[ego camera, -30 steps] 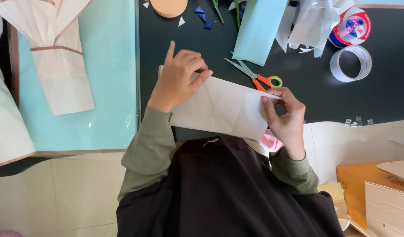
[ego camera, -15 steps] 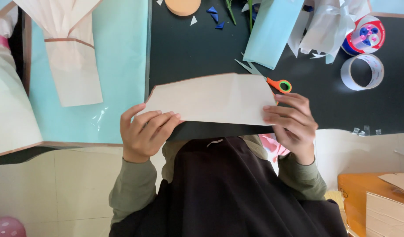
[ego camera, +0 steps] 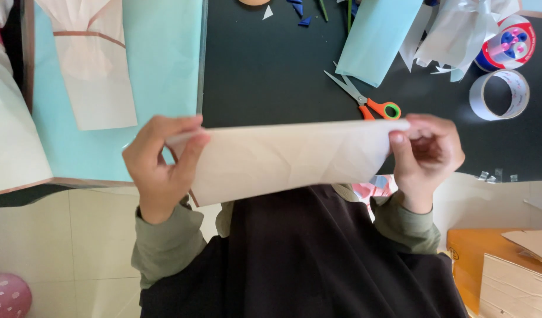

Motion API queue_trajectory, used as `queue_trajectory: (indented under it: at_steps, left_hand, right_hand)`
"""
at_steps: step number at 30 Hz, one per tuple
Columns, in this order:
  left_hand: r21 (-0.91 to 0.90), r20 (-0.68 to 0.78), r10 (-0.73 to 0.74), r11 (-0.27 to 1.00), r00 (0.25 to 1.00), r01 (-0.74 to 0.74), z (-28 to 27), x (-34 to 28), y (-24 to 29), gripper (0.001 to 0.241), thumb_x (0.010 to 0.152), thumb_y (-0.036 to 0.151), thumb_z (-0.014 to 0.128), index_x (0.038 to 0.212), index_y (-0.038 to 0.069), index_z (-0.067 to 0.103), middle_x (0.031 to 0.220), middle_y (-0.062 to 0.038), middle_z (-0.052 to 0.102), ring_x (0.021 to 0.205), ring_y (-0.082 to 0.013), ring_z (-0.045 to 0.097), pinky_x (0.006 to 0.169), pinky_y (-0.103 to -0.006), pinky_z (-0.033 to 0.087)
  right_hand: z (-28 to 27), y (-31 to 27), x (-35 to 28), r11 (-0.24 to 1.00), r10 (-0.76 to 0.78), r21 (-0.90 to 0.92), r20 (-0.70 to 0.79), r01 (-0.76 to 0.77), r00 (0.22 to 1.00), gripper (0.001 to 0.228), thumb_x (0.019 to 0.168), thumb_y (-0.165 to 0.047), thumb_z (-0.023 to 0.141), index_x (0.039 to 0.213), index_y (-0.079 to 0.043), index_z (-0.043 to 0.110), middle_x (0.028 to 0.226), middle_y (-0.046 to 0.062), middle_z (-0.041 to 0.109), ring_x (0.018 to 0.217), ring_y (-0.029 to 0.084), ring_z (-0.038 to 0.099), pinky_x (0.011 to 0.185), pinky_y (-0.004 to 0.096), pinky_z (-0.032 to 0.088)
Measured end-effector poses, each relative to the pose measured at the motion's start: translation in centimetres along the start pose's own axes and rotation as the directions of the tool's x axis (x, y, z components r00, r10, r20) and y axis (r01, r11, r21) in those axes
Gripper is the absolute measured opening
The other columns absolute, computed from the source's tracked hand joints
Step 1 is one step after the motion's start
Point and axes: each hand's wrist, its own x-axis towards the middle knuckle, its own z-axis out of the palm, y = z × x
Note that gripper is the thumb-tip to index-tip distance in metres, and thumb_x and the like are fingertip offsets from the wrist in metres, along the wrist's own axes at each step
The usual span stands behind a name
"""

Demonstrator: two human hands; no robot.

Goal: The person folds and cuts several pieces of translucent and white tissue paper by hand and with shears on a table surrounded by flower bouquets.

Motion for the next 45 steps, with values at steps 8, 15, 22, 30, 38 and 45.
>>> queue_trajectory:
  at_steps: [8, 15, 22, 30, 38, 45]
  left_hand:
    - [0.212, 0.246, -0.264, 0.954, 0.933, 0.214, 3.2, -0.1, -4.0, 0.016, 0.102, 0.013, 0.073, 0.116, 0.005, 0.073, 0.088, -0.015, 0.072, 0.083, -0.0342, 0.068, 0.074, -0.0418, 0.056]
    - [0.224, 0.336, -0.141, 0.972, 0.931, 0.066, 1.9, -3.1, -3.4, 0.034, 0.096, 0.03, 0.078, 0.118, 0.005, 0.07, 0.112, -0.012, 0.067, 0.107, -0.035, 0.06, 0.096, -0.046, 0.048]
    - [0.27, 0.667, -0.278, 0.955, 0.691, 0.124, 1.6, -7.3, -1.7, 0.092, 0.058, 0.057, 0.091, 0.136, 0.018, 0.06, 0.137, -0.01, 0.058, 0.131, -0.0342, 0.051, 0.11, -0.0536, 0.04]
    - [0.299, 0.633, -0.218, 0.954, 0.743, 0.025, 1.4, -8.0, -2.0, 0.035, 0.087, 0.027, 0.078, 0.121, 0.023, 0.07, 0.129, -0.003, 0.062, 0.129, -0.0297, 0.057, 0.109, -0.0486, 0.044]
    - [0.162, 0.541, -0.123, 0.986, 0.832, 0.04, 0.7, -7.3, -2.9, 0.021, 0.093, 0.02, 0.072, 0.112, 0.026, 0.076, 0.11, 0.007, 0.075, 0.11, -0.0192, 0.07, 0.095, -0.036, 0.053]
    - [0.065, 0.319, -0.027, 0.998, 0.947, 0.006, 0.0, -4.4, -2.9, 0.022, 0.094, 0.004, 0.066, 0.105, 0.019, 0.079, 0.102, 0.007, 0.077, 0.103, -0.0184, 0.073, 0.093, -0.0322, 0.054]
  right_hand:
    - [4.9, -1.6, 2.7, 0.881, -0.027, -0.438, 0.328, 0.178, 0.944, 0.017, 0.096, 0.013, 0.07, 0.113, 0.01, 0.071, 0.127, 0.03, 0.06, 0.103, 0.042, 0.062, 0.089, 0.05, 0.052]
    - [4.0, -1.6, -0.1, 0.912, 0.182, -0.374, 0.735, 0.167, 0.653, 0.068, 0.077, -0.039, 0.083, 0.132, -0.003, 0.067, 0.142, 0.024, 0.061, 0.135, 0.049, 0.051, 0.114, 0.062, 0.034]
    - [3.4, -1.4, -0.6, 0.839, 0.332, -0.5, 0.785, 0.217, 0.523, 0.082, 0.073, -0.042, 0.085, 0.145, -0.015, 0.058, 0.157, 0.012, 0.049, 0.148, 0.036, 0.039, 0.123, 0.054, 0.023]
    - [2.6, -1.0, -0.6, 0.923, 0.207, -0.354, 0.789, 0.153, 0.578, 0.049, 0.089, -0.023, 0.076, 0.135, -0.009, 0.066, 0.149, 0.018, 0.056, 0.143, 0.04, 0.045, 0.119, 0.058, 0.03]
    - [1.5, -2.4, 1.2, 0.979, 0.118, -0.192, 0.797, 0.064, 0.592, 0.039, 0.09, -0.016, 0.072, 0.127, -0.003, 0.071, 0.133, 0.025, 0.066, 0.131, 0.048, 0.057, 0.111, 0.066, 0.037]
    - [1.5, -3.9, 3.1, 0.985, -0.001, -0.129, 0.65, 0.111, 0.76, 0.025, 0.099, 0.002, 0.053, 0.11, 0.003, 0.075, 0.112, 0.023, 0.074, 0.114, 0.047, 0.069, 0.101, 0.06, 0.05]
